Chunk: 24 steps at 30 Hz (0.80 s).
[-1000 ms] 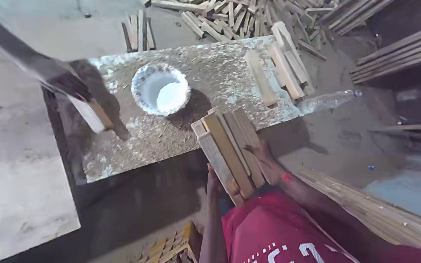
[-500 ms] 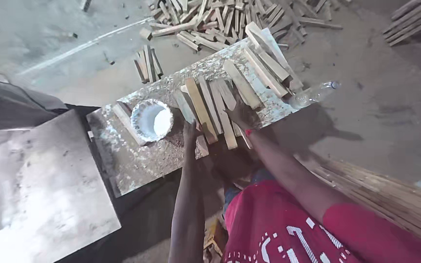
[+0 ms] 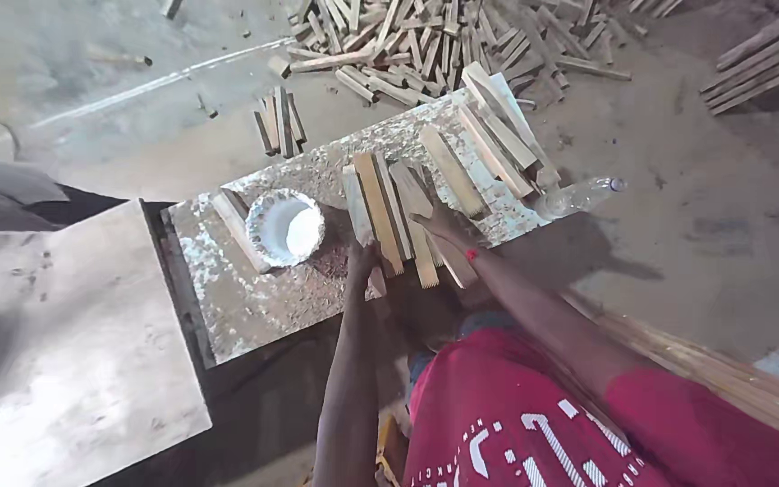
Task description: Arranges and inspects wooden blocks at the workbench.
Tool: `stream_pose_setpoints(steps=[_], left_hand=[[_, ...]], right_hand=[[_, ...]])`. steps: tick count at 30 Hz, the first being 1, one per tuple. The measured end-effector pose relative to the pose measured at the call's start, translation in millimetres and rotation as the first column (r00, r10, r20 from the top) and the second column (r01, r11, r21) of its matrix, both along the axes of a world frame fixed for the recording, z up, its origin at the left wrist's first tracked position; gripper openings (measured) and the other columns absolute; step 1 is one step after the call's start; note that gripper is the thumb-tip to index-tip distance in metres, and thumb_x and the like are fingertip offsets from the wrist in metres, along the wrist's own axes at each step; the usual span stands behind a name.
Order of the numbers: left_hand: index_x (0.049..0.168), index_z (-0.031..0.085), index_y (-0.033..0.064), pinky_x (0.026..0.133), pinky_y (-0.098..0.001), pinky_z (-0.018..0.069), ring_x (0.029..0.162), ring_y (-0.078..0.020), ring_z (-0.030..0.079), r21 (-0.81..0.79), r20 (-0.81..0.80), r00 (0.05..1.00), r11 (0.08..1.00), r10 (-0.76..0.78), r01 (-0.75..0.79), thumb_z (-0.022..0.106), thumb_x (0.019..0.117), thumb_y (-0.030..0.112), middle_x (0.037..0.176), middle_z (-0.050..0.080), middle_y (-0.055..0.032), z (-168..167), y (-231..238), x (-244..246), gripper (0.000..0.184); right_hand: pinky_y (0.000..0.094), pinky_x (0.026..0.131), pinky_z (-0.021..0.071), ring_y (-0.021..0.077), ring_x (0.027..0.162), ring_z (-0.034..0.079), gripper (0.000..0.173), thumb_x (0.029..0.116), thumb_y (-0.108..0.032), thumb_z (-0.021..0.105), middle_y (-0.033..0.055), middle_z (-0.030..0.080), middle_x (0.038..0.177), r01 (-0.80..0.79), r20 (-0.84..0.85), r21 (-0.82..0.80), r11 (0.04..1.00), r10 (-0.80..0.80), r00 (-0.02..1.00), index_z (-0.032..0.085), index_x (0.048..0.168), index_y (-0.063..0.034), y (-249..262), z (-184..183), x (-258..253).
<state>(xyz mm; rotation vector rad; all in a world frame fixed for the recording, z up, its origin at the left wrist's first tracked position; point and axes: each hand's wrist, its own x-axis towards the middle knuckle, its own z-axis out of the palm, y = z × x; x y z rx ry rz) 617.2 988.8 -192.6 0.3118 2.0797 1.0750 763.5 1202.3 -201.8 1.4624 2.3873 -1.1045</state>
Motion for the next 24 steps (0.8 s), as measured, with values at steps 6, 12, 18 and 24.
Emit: stream_pose_setpoints(steps=[6,12,18,24], left_hand=[[0.144,0.047,-0.0093,0.105,-0.0468,0.0500,0.119,-0.0349,0.063,0.004,-0.375,0.909,0.981,0.183,-0.196,0.058,0.1024,0.013,0.131,0.062,-0.0288,-5.4,-82.9,80.5,0.048],[0.139,0.056,-0.0034,0.090,-0.0519,0.0577,0.098,-0.0328,0.071,-0.168,-0.285,0.926,0.938,0.248,-0.303,0.061,0.1011,0.011,0.118,0.069,-0.0244,-11.6,-222.8,201.1,0.041],[0.134,0.061,-0.0013,0.088,-0.0558,0.0577,0.094,-0.0349,0.072,-0.427,-0.067,0.954,0.856,0.291,-0.291,0.057,0.1052,0.017,0.109,0.071,-0.0234,-29.0,-311.3,263.6,0.034],[0.129,0.064,-0.0012,0.085,-0.0540,0.0576,0.089,-0.0332,0.071,-0.422,0.048,0.951,0.869,0.306,-0.258,0.056,0.1065,0.022,0.104,0.071,-0.0222,-59.1,-326.9,258.5,0.033]], right_hand=[[0.0729,0.102,0.0396,0.0544,0.137,0.042,0.095,0.0915,-0.056,0.068,0.0344,0.039,0.152,0.112,0.066,0.352,0.929,-0.144,0.987,0.027,0.160,-0.0053,59.3,-20.2,29.5],[0.0462,0.091,0.0549,0.0245,0.112,0.064,0.048,0.1062,-0.043,0.049,0.0132,0.063,0.130,0.353,-0.274,-0.691,0.631,-0.680,0.680,0.053,0.143,-0.0122,72.7,2.3,56.9],[0.0387,0.063,0.0598,0.0212,0.078,0.070,0.050,0.1054,-0.054,0.035,0.0083,0.072,0.099,0.057,-0.212,-0.954,0.293,-0.799,0.562,0.061,0.128,-0.0179,20.8,36.0,83.9],[0.0536,0.096,0.0516,0.0262,0.117,0.062,0.058,0.0958,-0.055,0.063,0.0125,0.065,0.130,0.226,-0.286,-0.644,0.731,-0.504,0.815,0.061,0.136,-0.0145,-40.0,64.4,71.7]])
